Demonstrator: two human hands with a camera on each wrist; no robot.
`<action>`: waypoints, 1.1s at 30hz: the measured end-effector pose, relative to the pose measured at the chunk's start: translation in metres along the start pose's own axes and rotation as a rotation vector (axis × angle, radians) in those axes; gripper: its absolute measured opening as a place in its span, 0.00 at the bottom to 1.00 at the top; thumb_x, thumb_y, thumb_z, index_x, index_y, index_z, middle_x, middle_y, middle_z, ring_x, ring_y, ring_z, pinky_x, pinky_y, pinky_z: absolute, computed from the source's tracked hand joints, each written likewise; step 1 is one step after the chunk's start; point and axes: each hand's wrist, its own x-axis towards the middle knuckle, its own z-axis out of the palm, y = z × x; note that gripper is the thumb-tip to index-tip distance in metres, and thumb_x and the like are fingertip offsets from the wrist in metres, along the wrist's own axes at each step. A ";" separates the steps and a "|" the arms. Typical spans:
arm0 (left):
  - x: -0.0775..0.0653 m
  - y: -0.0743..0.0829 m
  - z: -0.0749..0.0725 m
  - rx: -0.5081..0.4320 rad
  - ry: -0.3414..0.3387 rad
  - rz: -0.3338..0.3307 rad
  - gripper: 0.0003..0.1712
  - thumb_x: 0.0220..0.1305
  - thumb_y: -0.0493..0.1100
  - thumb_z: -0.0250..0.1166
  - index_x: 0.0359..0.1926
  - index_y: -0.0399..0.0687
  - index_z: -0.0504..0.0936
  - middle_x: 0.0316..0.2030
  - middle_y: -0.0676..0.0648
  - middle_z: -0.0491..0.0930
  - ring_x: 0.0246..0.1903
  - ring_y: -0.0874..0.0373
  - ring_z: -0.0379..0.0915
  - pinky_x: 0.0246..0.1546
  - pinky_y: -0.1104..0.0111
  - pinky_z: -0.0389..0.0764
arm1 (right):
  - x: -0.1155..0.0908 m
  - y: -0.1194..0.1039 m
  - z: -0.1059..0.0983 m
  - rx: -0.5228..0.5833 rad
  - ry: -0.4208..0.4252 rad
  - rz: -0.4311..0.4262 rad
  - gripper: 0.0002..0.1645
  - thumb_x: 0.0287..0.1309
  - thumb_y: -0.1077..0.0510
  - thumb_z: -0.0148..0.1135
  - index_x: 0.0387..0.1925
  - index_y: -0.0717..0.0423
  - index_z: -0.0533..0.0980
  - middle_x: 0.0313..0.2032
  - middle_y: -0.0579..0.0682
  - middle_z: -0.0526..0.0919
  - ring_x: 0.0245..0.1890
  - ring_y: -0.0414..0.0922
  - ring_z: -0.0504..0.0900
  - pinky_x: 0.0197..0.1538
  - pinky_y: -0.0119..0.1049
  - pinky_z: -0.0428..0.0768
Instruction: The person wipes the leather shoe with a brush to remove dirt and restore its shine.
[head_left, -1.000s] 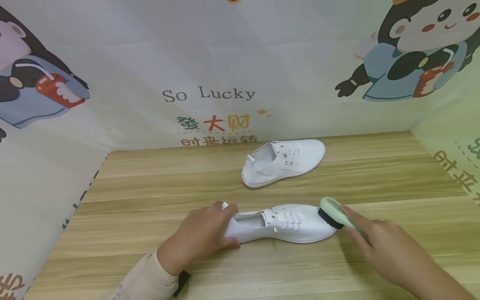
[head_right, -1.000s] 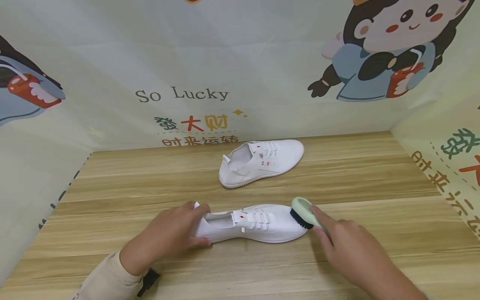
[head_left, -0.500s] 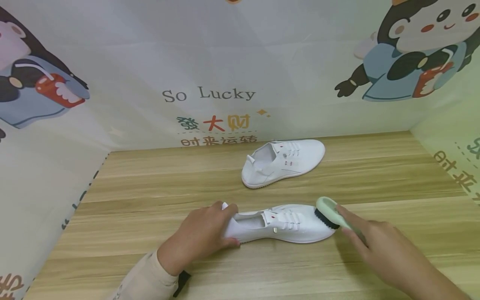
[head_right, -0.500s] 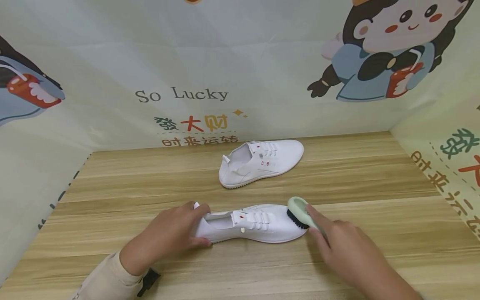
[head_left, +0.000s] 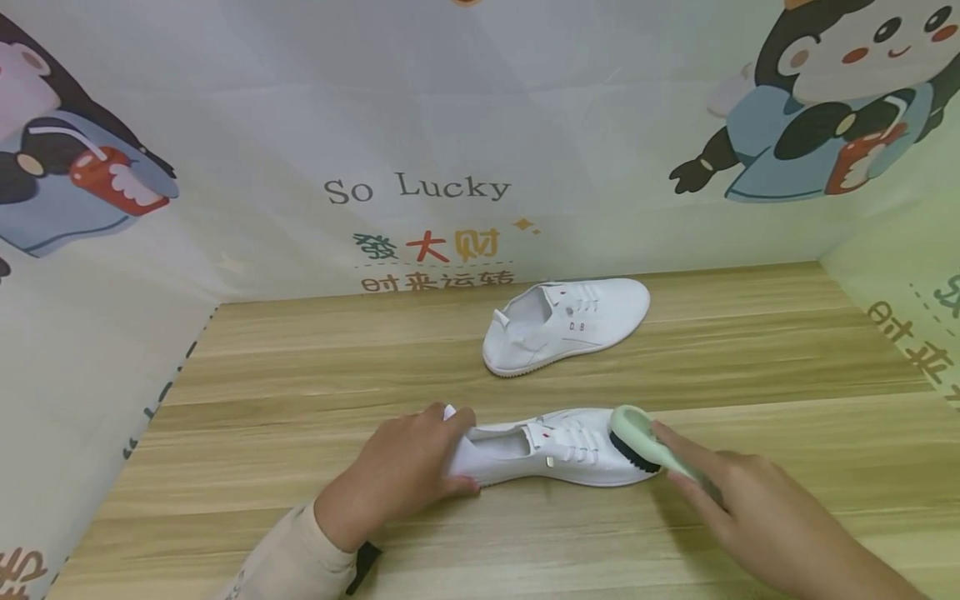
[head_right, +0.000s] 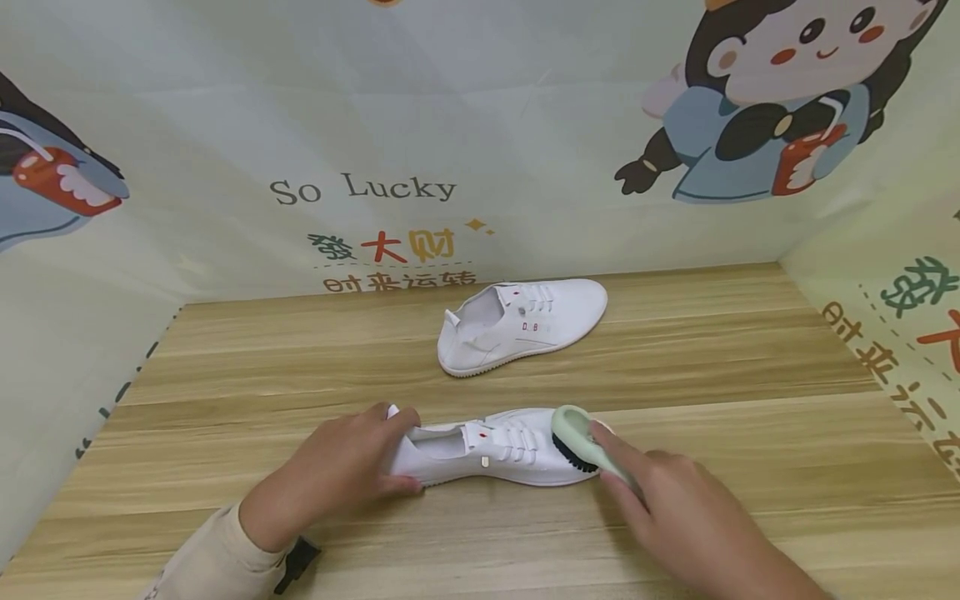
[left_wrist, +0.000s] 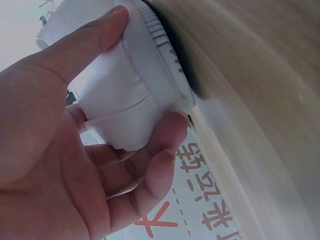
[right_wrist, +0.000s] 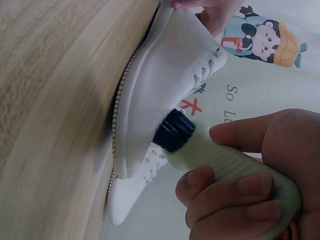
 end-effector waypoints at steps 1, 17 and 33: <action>0.000 0.000 0.000 0.002 0.000 0.000 0.34 0.43 0.63 0.79 0.44 0.51 0.75 0.30 0.49 0.75 0.23 0.58 0.71 0.20 0.64 0.70 | 0.000 0.000 0.000 -0.007 -0.005 0.002 0.30 0.70 0.49 0.59 0.71 0.44 0.68 0.31 0.40 0.82 0.21 0.30 0.64 0.30 0.30 0.70; 0.000 0.000 -0.001 0.000 -0.009 -0.004 0.33 0.44 0.63 0.79 0.44 0.51 0.75 0.30 0.48 0.76 0.23 0.58 0.71 0.20 0.63 0.70 | -0.001 0.012 -0.003 -0.082 -0.005 0.039 0.31 0.69 0.51 0.60 0.71 0.49 0.68 0.24 0.40 0.77 0.22 0.35 0.66 0.28 0.33 0.68; 0.000 0.000 -0.001 -0.011 -0.011 -0.001 0.33 0.45 0.62 0.78 0.45 0.51 0.75 0.30 0.48 0.76 0.24 0.58 0.72 0.21 0.63 0.71 | 0.000 0.014 -0.003 -0.094 -0.027 0.084 0.31 0.71 0.50 0.57 0.71 0.51 0.67 0.21 0.41 0.74 0.19 0.36 0.64 0.26 0.32 0.66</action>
